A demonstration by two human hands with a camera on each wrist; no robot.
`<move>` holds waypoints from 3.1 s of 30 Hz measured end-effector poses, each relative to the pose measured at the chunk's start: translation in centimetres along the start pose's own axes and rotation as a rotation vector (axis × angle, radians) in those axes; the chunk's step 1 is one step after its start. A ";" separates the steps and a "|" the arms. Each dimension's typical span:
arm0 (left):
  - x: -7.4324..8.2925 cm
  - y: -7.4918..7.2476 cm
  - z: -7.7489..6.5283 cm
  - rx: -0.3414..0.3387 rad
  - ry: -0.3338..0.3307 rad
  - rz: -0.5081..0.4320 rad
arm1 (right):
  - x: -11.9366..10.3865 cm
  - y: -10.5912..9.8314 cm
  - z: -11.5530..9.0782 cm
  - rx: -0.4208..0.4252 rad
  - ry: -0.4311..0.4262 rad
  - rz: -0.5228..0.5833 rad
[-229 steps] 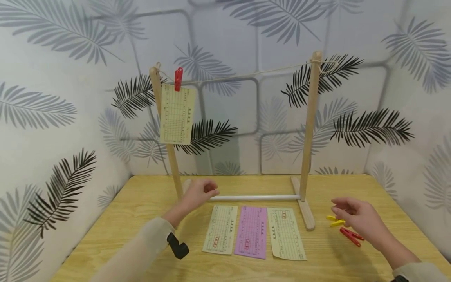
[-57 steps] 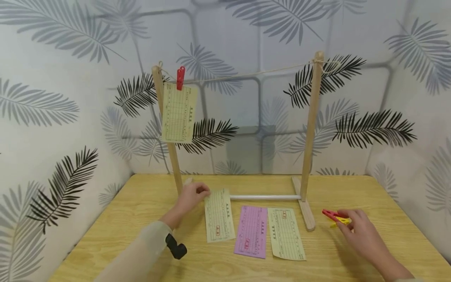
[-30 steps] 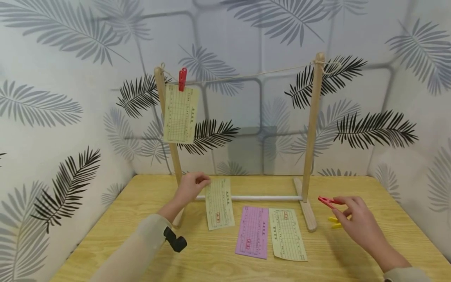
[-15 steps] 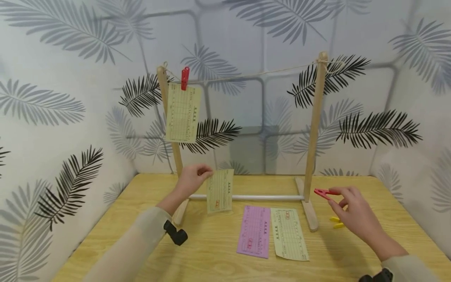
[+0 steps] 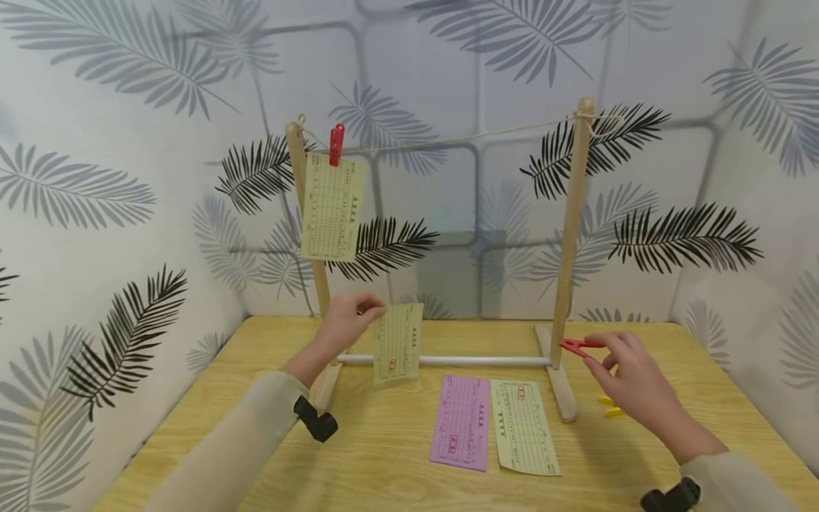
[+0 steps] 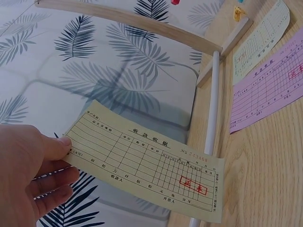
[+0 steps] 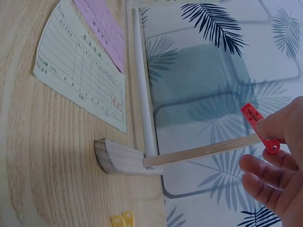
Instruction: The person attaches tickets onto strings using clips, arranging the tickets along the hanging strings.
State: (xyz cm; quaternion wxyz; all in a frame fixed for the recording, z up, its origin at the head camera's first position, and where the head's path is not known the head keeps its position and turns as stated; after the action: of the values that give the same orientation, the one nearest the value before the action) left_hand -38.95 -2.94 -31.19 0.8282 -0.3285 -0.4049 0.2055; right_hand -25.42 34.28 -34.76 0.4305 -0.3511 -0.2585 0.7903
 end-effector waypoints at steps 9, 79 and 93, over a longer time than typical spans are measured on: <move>0.7 -0.7 0.2 0.012 0.025 0.028 | -1.3 0.1 1.0 0.021 -0.057 0.021; 6.6 -8.1 4.1 0.185 0.133 0.050 | -14.6 -3.3 13.8 0.133 -0.459 0.101; 7.9 -9.9 5.9 0.213 0.179 0.053 | -16.8 -3.5 16.5 0.118 -0.499 0.078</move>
State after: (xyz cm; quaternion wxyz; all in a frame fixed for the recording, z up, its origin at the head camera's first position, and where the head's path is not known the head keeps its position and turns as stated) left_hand -38.30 -2.83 -17.25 0.8855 -0.2664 -0.2962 0.2391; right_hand -30.07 19.76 -16.50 0.3423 -0.1293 -0.2961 0.8823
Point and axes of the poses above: each hand's wrist, its own z-axis towards the middle knuckle, its own y-axis out of the palm, x = y × z, the point moved 7 cm from there along z, towards the middle knuckle, and after that the axes turned 1 degree about x, right-handed, at the moved point
